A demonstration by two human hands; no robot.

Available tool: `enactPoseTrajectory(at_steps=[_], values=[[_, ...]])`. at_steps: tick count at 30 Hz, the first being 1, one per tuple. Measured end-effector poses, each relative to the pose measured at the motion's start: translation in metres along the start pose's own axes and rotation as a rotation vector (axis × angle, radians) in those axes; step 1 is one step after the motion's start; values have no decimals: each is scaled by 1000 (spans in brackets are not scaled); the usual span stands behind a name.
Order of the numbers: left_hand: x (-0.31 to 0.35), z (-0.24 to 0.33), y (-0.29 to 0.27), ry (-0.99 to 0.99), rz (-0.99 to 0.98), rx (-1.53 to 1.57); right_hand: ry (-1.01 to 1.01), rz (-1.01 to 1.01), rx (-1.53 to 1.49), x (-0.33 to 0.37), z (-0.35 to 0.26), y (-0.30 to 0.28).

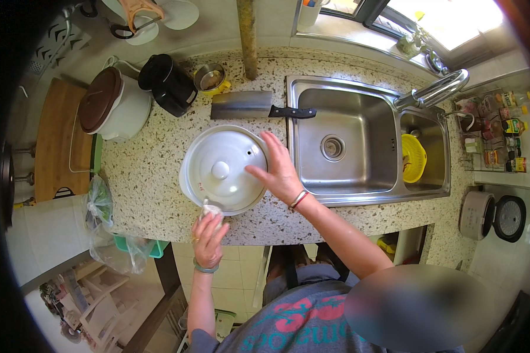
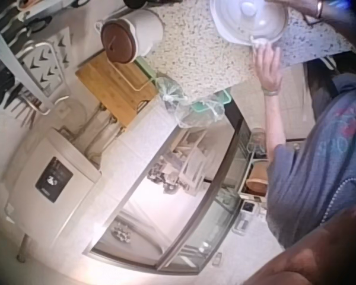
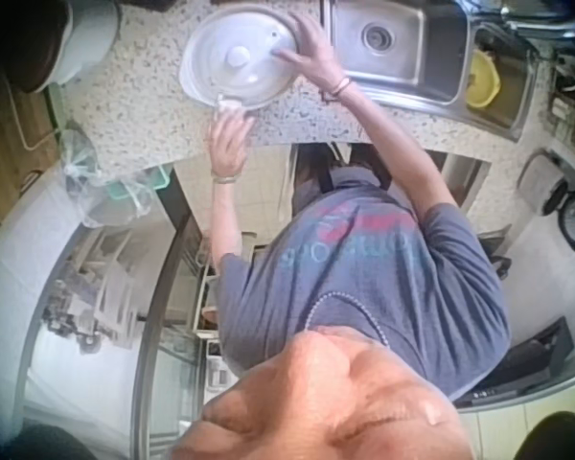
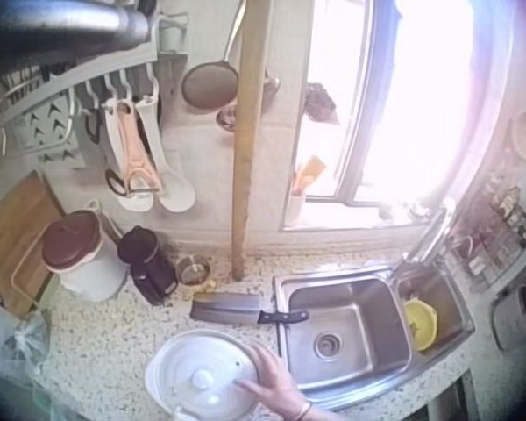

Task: The person stirs boiling meat in a wok, then washes hands and a knife at the sink. They retrieve a black pot from a cabinet, rinse it, and place it on the counter. The person returns to the stove, turns off the burner, and drains the water from the wok into the sink, leaving the meat in the pan.

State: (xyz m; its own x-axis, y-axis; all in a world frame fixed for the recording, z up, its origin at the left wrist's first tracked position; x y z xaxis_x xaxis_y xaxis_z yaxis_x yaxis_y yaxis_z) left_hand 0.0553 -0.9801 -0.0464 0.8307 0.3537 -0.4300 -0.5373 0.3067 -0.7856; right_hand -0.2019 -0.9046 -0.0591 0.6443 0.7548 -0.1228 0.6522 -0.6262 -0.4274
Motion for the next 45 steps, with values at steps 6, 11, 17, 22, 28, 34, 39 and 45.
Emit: enactPoseTrajectory(at_steps=[6,11,17,22,28,34,39,45], values=[[19,-65,-2,-423,249,-275,542,-123,-518,19,33,-7],[-13,-83,3,-805,361,201,601,-56,-504,18,32,-7],[-31,-98,35,-1123,302,1076,450,84,-278,9,30,1],[-40,-72,40,-1091,432,1220,488,114,-229,10,28,1],[-59,-14,24,-1028,385,1101,328,246,-296,57,16,-56],[-94,126,18,-926,254,1168,363,489,-440,156,-38,-171],[-67,246,61,-871,-93,1322,476,805,-523,308,-46,-241],[10,357,137,-936,-596,1398,603,1184,-408,498,-15,-262]])
Point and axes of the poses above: each hand's wrist, its own x-axis away from the middle knuckle, its own y-axis out of the palm, z = x × y, the point moved 2 cm from there along -x, towards the middle knuckle, and after that the axes turned 4 degrees about -x, right-handed, at the moved point
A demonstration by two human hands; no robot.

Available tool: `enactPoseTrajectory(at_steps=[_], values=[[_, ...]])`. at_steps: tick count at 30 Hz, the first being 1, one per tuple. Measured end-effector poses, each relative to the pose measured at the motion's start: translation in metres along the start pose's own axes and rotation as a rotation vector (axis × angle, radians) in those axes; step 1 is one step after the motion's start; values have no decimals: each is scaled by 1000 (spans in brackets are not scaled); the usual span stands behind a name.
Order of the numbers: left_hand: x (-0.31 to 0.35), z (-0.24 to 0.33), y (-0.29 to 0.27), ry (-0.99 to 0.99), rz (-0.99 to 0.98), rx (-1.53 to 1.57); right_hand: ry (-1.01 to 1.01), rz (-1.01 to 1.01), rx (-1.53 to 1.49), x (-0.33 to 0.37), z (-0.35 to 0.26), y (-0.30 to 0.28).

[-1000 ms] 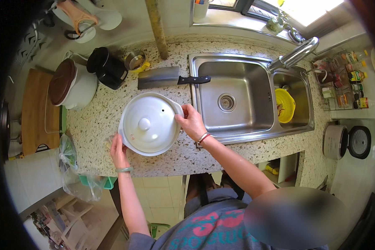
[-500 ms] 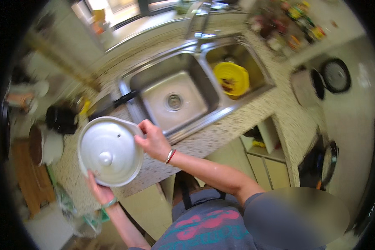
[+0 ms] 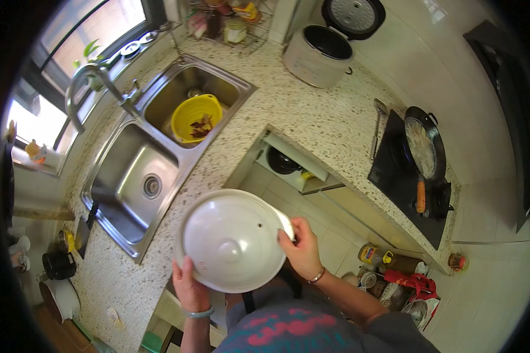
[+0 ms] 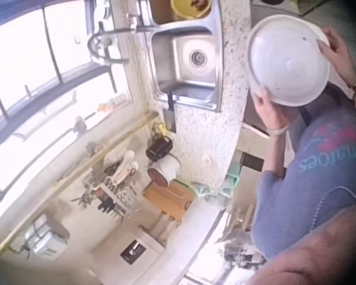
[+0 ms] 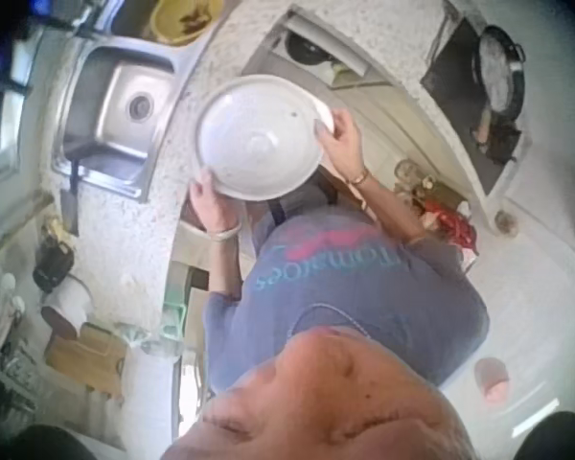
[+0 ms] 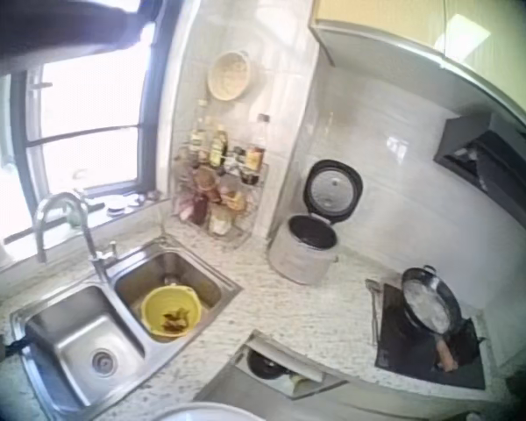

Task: The person stirs boiling meat in a wok, then washes hands and a knife at the sink. They retrieve a black pot from a cabinet, rinse it, and place it on the counter. The person returns to the stove, turns off the burner, and drains the water from the wok into the sink, leaving the meat in the pan.

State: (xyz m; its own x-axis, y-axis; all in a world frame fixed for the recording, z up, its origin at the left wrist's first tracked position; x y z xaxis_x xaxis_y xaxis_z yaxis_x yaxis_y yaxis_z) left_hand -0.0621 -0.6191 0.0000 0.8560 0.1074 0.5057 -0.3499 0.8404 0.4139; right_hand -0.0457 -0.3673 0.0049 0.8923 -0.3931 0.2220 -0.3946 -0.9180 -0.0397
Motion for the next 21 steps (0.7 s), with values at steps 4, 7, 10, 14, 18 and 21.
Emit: enactPoseTrajectory(at_steps=[4,7,10,14,18,21], values=[[-41,-90,39,-178,-106,-100,134,153,-56,-2,69,-76],[-95,-165,52,-247,-161,-175,215,259,-98,-22,140,-113],[-147,-227,73,-325,-217,-207,229,300,-156,-56,203,-139],[-234,-302,109,-376,-318,-336,230,453,-147,-128,256,-159],[-321,-345,167,-264,-418,-389,155,483,-124,-210,298,-185],[-366,-360,219,-170,-444,-299,109,552,-73,-264,315,-198]])
Point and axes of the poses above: each hand's wrist, its own x-axis away from the middle knuckle, its own y-axis out of the palm, z = x × y, the point moved 2 cm from there along -x, towards the middle knuckle, and after that the axes turned 4 degrees about -x, right-handed, at the moved point
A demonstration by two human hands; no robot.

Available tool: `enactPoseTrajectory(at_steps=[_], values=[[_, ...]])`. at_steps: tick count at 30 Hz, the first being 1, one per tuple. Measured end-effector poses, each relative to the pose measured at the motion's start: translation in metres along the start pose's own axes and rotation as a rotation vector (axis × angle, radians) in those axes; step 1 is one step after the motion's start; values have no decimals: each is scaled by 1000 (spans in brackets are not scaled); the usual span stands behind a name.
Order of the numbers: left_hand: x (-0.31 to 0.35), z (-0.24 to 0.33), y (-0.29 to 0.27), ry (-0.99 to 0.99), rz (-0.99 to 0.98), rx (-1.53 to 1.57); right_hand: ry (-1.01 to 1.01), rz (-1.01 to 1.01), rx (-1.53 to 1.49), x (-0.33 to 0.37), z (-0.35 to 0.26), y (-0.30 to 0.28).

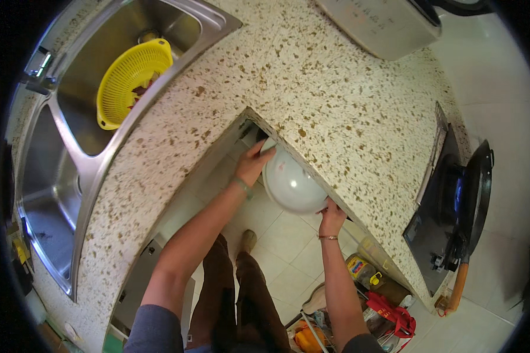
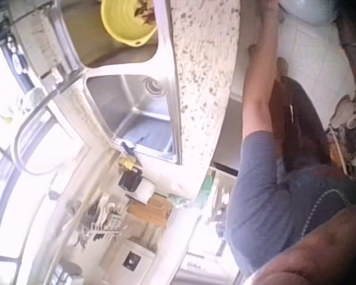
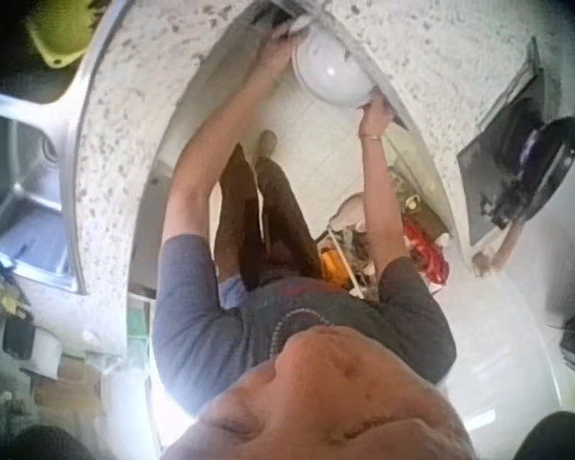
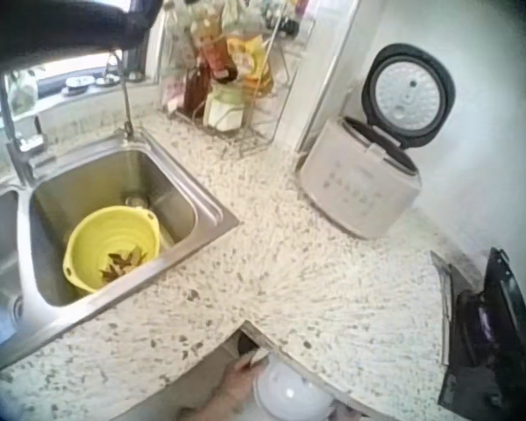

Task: The person stirs boiling meat in a wok, then washes hands and a knife at the sink. They retrieve a black pot from a cabinet, rinse it, and place it on the counter. The person returns to the stove, turns off the burner, and drains the water from the wok into the sink, leaving the meat in the pan.

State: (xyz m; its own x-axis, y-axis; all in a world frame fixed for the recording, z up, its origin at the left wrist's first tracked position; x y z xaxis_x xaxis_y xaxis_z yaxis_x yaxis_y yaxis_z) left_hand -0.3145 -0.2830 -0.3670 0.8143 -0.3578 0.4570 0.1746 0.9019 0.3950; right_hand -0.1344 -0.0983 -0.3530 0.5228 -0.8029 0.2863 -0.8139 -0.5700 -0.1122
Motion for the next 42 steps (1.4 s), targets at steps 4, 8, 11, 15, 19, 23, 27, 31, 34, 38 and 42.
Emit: enactPoseTrajectory(at_steps=[4,8,11,15,19,23,27,31,34,38,42], values=[[-74,-17,32,214,-108,-61,-28,240,-272,-83,50,-13],[-126,-34,37,173,-75,144,-21,272,-299,-129,69,-8],[-142,-40,37,167,-85,166,-23,285,-287,-147,77,-11],[-157,-44,38,161,-89,170,-28,293,-279,-161,85,-15],[-175,-42,42,166,-91,168,-36,283,-266,-171,90,-18],[-179,-38,39,162,-51,145,-76,235,-179,-155,85,-15],[-128,-37,24,162,93,107,104,-195,-141,-58,88,5],[-62,-95,-19,-83,171,133,527,-287,-62,-31,154,32],[-70,-173,-52,-333,174,152,603,-139,-162,-96,238,45],[-102,-217,-52,-477,88,79,477,-295,-170,-193,326,41],[-119,-212,-43,-427,11,86,598,-334,-316,-259,353,34]])
Point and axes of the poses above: each hand's wrist, its own x-axis away from the middle knuckle, its own y-axis out of the palm, z = x × y, the point moved 2 cm from there along -x, towards the middle knuckle, and after that the axes turned 4 degrees about -x, right-handed, at the moved point
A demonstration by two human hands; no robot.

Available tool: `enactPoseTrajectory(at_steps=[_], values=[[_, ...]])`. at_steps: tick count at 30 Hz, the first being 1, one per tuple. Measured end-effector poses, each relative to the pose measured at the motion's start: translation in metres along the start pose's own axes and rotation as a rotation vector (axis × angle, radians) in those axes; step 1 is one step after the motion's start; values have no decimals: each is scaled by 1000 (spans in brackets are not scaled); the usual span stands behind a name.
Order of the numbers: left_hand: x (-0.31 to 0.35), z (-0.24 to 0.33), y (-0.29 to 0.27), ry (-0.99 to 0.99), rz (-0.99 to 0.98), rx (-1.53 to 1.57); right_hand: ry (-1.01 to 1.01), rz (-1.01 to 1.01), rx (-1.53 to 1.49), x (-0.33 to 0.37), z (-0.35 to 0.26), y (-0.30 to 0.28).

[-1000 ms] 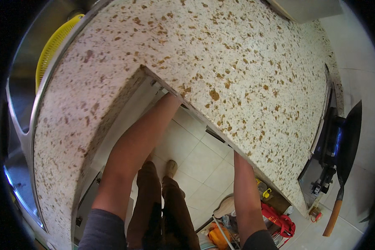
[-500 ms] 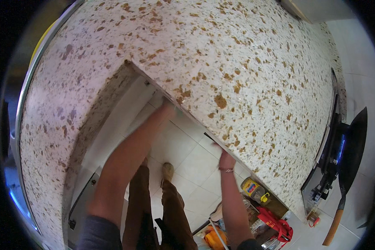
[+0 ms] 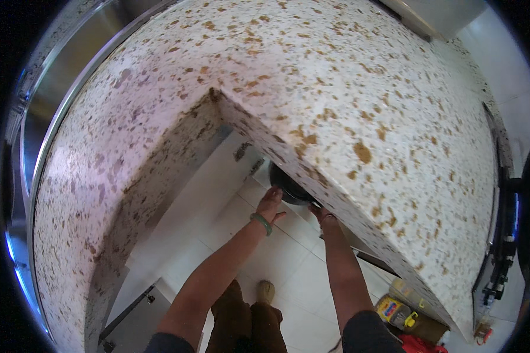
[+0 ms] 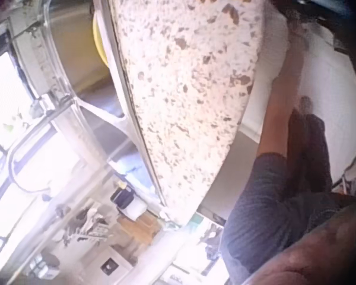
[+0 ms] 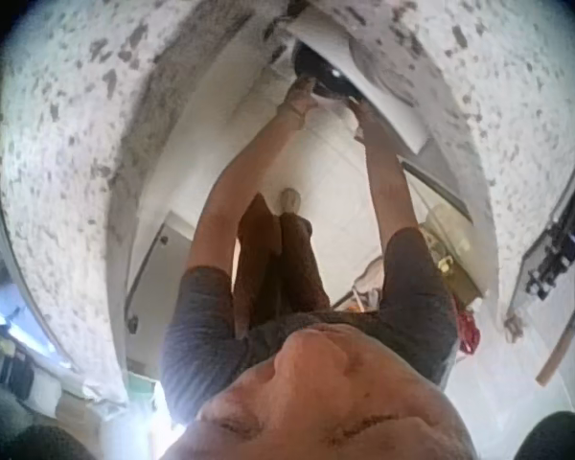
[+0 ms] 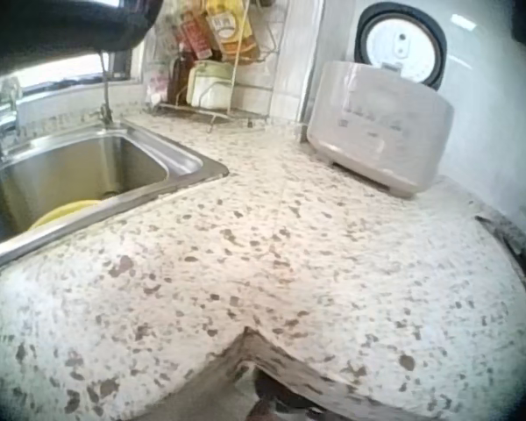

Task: The person stirs boiling meat in a wok, then washes hands and a knife at the sink. They retrieve a black pot from a cabinet, rinse it, and place it on the counter. The person returns to the stove, turns off the burner, and drains the water from the wok into the sink, leaving the meat in the pan.

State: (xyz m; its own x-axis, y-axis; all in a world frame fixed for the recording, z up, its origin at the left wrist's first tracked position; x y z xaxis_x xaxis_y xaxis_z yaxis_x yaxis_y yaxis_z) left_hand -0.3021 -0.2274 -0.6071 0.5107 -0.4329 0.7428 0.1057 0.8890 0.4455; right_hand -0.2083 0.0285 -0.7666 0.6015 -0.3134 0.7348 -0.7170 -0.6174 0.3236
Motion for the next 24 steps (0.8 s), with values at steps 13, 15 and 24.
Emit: enactPoseTrajectory(at_steps=[13,15,24], values=[[55,-8,-88,-11,88,-85,-4,230,2,57,75,78],[75,1,-94,1,146,-148,-1,214,17,98,91,67],[205,-11,-90,338,212,-385,41,265,189,369,77,82]])
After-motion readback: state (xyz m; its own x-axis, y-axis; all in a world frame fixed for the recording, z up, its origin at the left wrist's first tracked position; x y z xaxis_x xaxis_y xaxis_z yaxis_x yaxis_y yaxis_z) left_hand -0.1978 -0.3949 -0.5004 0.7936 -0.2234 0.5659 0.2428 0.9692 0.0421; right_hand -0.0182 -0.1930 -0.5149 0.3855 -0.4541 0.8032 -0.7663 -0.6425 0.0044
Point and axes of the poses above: each hand's wrist, its own x-axis away from the middle knuckle, its own y-axis out of the palm, z = x × y, the point moved 2 cm from there along -x, towards the middle knuckle, and after that the axes turned 4 degrees about -x, right-handed, at the moved point
